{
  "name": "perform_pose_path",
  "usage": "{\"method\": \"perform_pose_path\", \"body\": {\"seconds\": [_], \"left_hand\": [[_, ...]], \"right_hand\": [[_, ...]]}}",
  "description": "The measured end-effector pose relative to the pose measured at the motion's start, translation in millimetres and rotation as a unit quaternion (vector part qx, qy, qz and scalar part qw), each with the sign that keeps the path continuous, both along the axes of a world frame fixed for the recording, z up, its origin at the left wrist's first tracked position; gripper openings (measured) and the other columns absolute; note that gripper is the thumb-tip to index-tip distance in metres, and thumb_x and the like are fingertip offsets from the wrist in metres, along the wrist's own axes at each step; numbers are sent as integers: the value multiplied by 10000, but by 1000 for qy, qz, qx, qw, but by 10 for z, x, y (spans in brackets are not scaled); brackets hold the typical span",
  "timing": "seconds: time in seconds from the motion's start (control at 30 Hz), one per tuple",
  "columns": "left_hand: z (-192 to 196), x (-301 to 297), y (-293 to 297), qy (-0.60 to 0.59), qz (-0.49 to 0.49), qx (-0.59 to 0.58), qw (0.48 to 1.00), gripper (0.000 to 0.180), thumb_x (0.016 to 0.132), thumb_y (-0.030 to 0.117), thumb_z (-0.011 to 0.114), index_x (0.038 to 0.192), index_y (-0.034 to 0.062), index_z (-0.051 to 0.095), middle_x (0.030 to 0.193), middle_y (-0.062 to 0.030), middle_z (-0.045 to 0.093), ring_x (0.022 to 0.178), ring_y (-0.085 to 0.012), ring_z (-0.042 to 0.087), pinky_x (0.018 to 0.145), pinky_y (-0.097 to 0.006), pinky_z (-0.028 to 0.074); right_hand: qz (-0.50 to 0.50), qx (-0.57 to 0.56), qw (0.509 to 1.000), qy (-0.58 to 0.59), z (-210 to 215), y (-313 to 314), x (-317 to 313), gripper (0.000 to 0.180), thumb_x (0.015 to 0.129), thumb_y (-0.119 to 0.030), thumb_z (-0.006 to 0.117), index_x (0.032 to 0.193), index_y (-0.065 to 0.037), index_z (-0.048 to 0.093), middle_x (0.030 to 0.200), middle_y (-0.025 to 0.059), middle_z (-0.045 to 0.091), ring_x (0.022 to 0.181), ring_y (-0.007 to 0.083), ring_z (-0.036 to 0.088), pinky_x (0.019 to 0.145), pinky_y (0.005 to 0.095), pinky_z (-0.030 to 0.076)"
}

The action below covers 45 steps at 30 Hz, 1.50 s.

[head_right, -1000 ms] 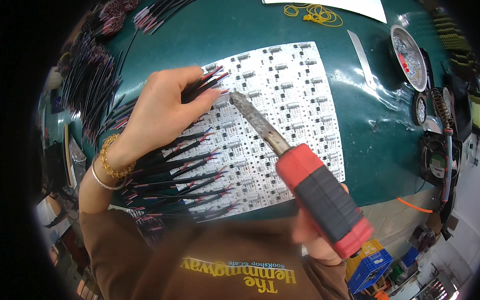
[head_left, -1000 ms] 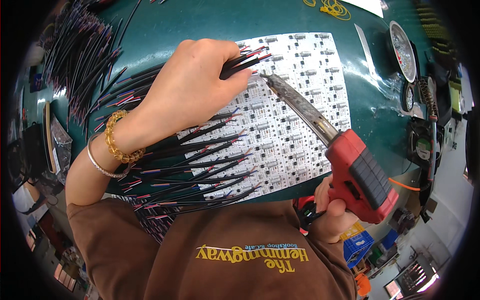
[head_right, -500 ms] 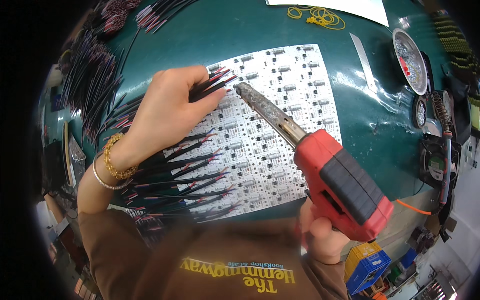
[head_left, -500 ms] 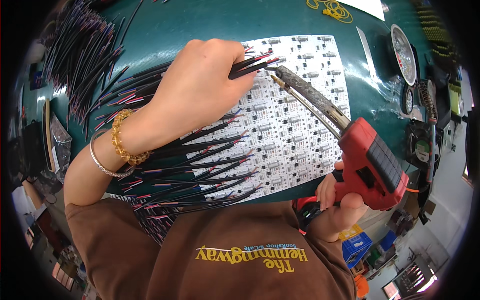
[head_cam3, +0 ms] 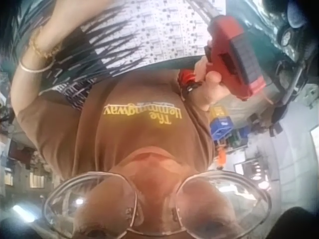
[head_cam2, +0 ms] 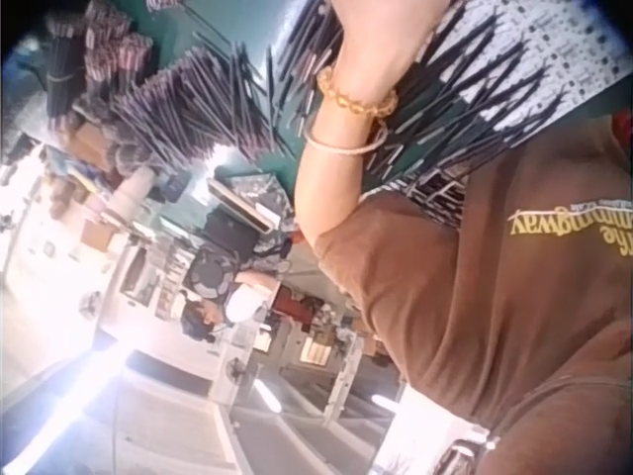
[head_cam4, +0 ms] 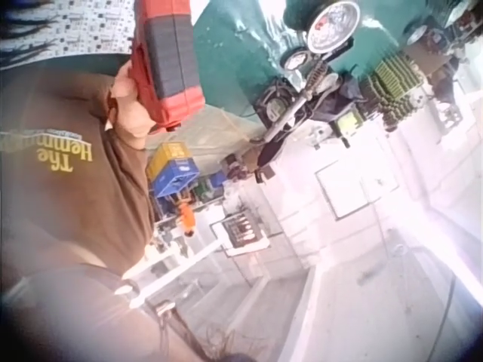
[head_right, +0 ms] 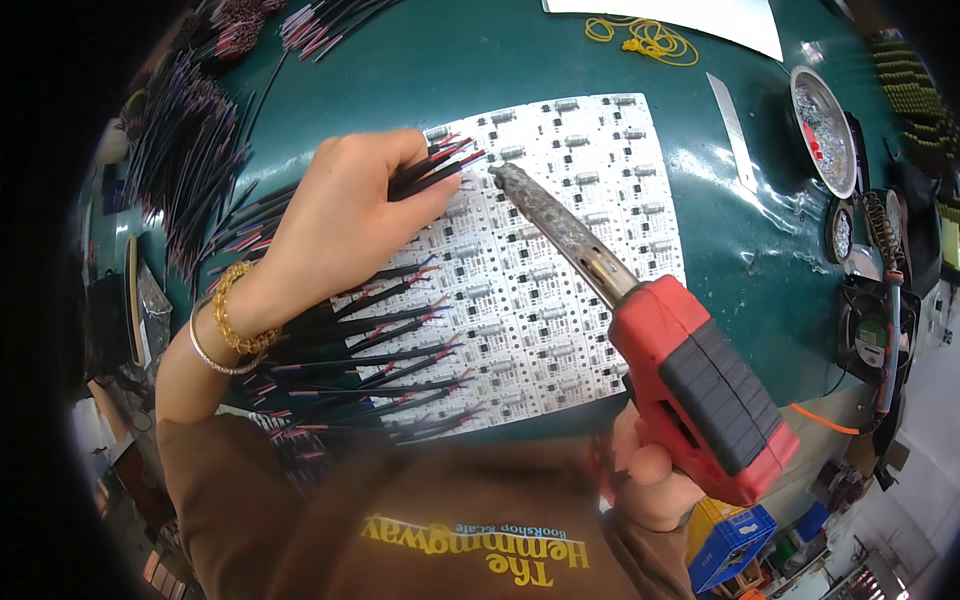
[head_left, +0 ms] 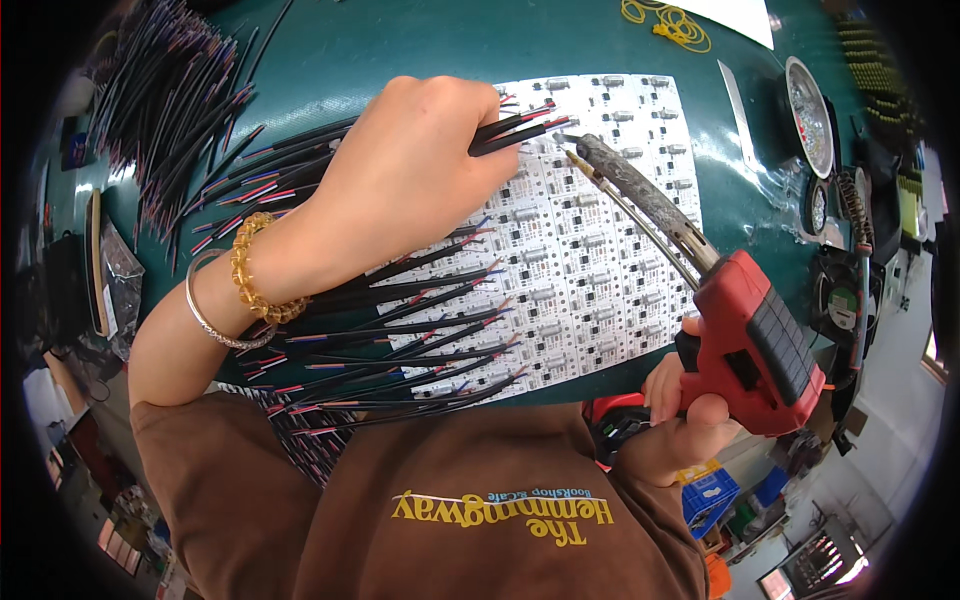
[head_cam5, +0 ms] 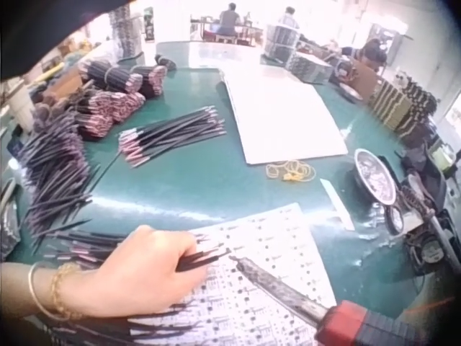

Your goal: The person solders wires onto LED circuit boards using a soldering iron.

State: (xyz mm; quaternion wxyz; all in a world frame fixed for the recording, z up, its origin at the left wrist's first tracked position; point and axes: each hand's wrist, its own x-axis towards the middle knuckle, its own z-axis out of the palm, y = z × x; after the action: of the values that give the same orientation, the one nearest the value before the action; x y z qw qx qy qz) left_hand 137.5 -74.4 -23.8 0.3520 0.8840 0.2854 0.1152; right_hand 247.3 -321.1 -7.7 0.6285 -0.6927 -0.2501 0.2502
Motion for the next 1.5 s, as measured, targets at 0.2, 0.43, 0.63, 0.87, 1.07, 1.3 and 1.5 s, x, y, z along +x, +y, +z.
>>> {"method": "perform_pose_path", "body": {"seconds": [0.2, 0.43, 0.63, 0.87, 1.07, 1.3, 1.5], "left_hand": [[-52, -4, -22, -27, 6, 5, 1000, 254, 779, 140, 664, 691, -45, 513, 548, -160, 493, 455, -222, 435, 463, -335, 353], [-34, -1, -69, -4, 19, 16, 1000, 197, 745, 104, 644, 704, -40, 516, 563, -184, 509, 465, -280, 486, 464, -344, 366], [-48, 29, -47, -14, -4, 50, 999, 221, 742, 117, 652, 700, -48, 512, 558, -190, 501, 465, -285, 476, 467, -348, 369], [61, -43, -32, -13, 9, -56, 998, 235, 864, 184, 628, 820, -12, 506, 676, -56, 582, 602, -93, 490, 556, -260, 404], [185, -174, 24, -78, 18, -10, 997, 177, 865, 141, 604, 843, -26, 550, 603, -103, 520, 546, -154, 451, 517, -284, 366], [416, -240, -194, 1, -16, -163, 987, 152, 884, 126, 593, 833, 6, 514, 560, 33, 459, 491, -12, 369, 442, -193, 270], [144, -86, -99, 44, -10, -134, 990, 265, 813, 133, 659, 665, -36, 518, 538, -21, 522, 495, -57, 452, 461, -249, 343]], "right_hand": [[10, -46, 998, -28, -134, -82, 66, 805, 754, -543, 668, 1097, 152, 450, 468, 14, 434, 357, 98, 406, 378, 224, 314], [47, -75, 995, -54, -185, -172, 132, 720, 766, -490, 684, 1061, 129, 465, 472, 17, 430, 367, 102, 410, 382, 226, 319], [11, 9, 999, 46, 54, -44, 45, 842, 763, -540, 658, 1167, 153, 404, 470, 2, 413, 354, 96, 402, 377, 225, 324], [20, 1, 999, 45, -36, -242, -13, 857, 773, -550, 629, 1205, 150, 387, 465, 9, 418, 347, 99, 384, 376, 225, 334], [4, 19, 997, 79, 43, -309, -114, 864, 788, -587, 600, 1202, 141, 388, 462, -6, 413, 346, 96, 391, 372, 221, 344], [-20, 41, 992, 120, -103, -477, -205, 872, 773, -617, 597, 1178, 131, 408, 452, -11, 413, 345, 93, 398, 371, 219, 341], [27, -22, 996, 84, -163, -492, -230, 865, 757, -612, 615, 1189, 109, 415, 447, -10, 412, 349, 107, 402, 375, 228, 338]]}}
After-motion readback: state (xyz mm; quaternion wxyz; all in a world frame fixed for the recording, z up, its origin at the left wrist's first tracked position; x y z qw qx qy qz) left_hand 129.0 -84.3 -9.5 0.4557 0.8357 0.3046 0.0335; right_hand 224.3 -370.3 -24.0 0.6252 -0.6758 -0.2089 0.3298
